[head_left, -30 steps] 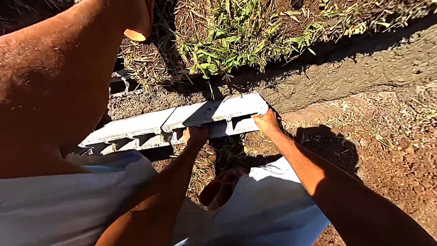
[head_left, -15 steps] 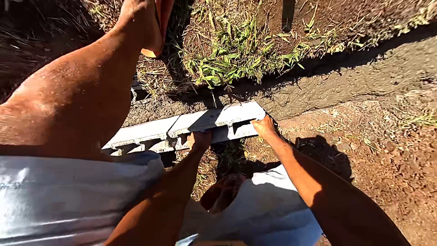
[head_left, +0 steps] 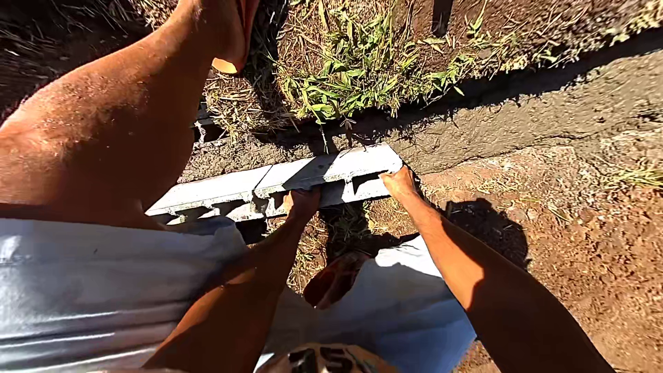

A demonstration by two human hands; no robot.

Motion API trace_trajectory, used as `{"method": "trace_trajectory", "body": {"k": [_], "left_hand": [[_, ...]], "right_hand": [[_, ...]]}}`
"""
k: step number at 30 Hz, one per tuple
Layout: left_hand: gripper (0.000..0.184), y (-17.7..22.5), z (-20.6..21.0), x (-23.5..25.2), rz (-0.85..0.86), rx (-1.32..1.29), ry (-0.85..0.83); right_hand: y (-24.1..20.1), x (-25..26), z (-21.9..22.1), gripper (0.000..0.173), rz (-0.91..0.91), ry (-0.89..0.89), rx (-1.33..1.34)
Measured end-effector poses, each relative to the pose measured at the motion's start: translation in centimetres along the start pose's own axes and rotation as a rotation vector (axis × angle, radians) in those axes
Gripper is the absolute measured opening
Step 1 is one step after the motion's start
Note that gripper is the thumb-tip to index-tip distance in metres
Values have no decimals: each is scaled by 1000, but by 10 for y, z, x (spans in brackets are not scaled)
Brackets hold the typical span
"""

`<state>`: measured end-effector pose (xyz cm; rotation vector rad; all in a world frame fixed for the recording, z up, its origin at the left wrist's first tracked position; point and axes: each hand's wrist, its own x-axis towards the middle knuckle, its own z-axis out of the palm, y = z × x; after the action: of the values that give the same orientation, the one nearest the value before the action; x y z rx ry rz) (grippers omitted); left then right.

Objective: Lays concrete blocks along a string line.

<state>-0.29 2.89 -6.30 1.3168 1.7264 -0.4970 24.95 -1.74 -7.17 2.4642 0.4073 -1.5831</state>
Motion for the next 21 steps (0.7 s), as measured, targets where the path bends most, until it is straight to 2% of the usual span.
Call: {"method": "trace_trajectory", "body": {"k": [5, 9, 12, 16, 21], "left_hand": [[51, -8, 8, 7, -32, 36, -2], [46, -7, 7, 6, 33, -58, 36], [47, 10, -2, 9, 44, -34, 37], [54, -1, 1, 12, -68, 79, 1], [53, -10, 10, 15, -54, 35, 38]], "right_hand": [[-1, 3, 0, 60, -7, 0, -6], [-4, -3, -1, 57, -15, 17, -7], [-7, 6, -7, 59, -28, 31, -11], [0, 6, 0, 58, -59, 31, 16], [4, 8, 3, 58, -92, 36, 35]]}}
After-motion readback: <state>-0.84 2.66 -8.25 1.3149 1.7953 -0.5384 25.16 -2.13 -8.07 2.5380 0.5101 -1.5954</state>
